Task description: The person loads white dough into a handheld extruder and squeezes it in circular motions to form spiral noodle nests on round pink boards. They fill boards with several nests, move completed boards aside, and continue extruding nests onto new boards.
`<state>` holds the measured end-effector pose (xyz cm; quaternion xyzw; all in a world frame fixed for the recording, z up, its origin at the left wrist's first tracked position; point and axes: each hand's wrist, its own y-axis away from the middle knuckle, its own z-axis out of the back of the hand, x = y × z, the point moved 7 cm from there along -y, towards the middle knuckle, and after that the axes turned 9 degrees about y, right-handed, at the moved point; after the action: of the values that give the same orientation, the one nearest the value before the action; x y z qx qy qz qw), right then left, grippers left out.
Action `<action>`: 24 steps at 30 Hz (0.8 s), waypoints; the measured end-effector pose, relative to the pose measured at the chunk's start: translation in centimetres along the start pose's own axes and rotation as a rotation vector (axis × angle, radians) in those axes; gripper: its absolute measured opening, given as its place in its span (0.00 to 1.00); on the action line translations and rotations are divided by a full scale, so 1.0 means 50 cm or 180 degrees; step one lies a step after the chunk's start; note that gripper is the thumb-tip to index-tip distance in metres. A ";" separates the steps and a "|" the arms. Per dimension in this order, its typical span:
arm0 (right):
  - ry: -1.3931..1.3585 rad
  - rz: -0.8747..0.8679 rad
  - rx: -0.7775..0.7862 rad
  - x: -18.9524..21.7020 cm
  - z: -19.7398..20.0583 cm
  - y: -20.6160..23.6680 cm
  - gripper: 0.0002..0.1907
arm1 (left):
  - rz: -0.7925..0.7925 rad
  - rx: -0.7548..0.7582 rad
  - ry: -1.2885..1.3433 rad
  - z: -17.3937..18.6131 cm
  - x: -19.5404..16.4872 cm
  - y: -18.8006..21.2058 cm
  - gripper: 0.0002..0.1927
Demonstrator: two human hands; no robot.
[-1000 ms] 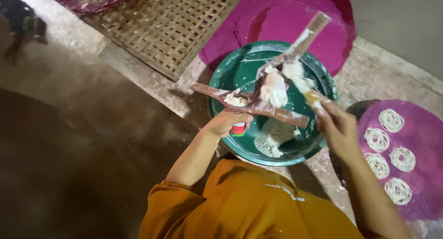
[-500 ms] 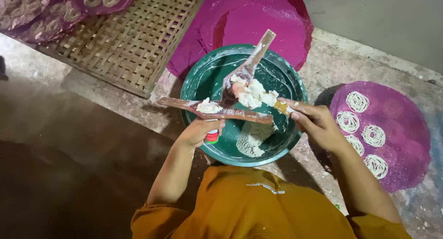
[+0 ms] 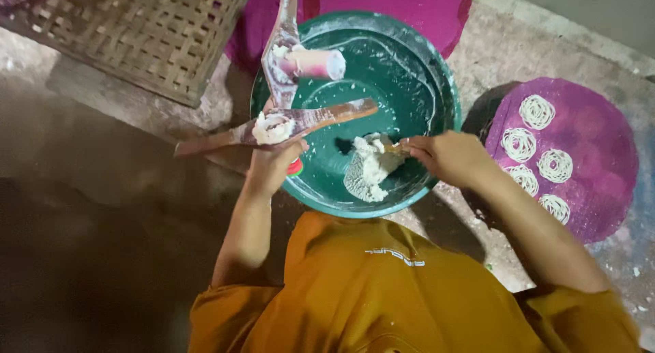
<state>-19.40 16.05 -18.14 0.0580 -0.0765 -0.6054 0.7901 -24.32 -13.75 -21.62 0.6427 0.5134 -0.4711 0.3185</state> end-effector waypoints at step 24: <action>0.0667 0.1160 0.0669 0.174 -0.110 -0.001 0.11 | -0.1664 -0.1132 -0.2899 -0.055 0.080 0.102 0.36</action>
<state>-16.19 7.61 -23.09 0.1877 -0.0659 -0.4321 0.8796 -18.54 -11.24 -24.76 0.1615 0.5379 -0.6708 0.4844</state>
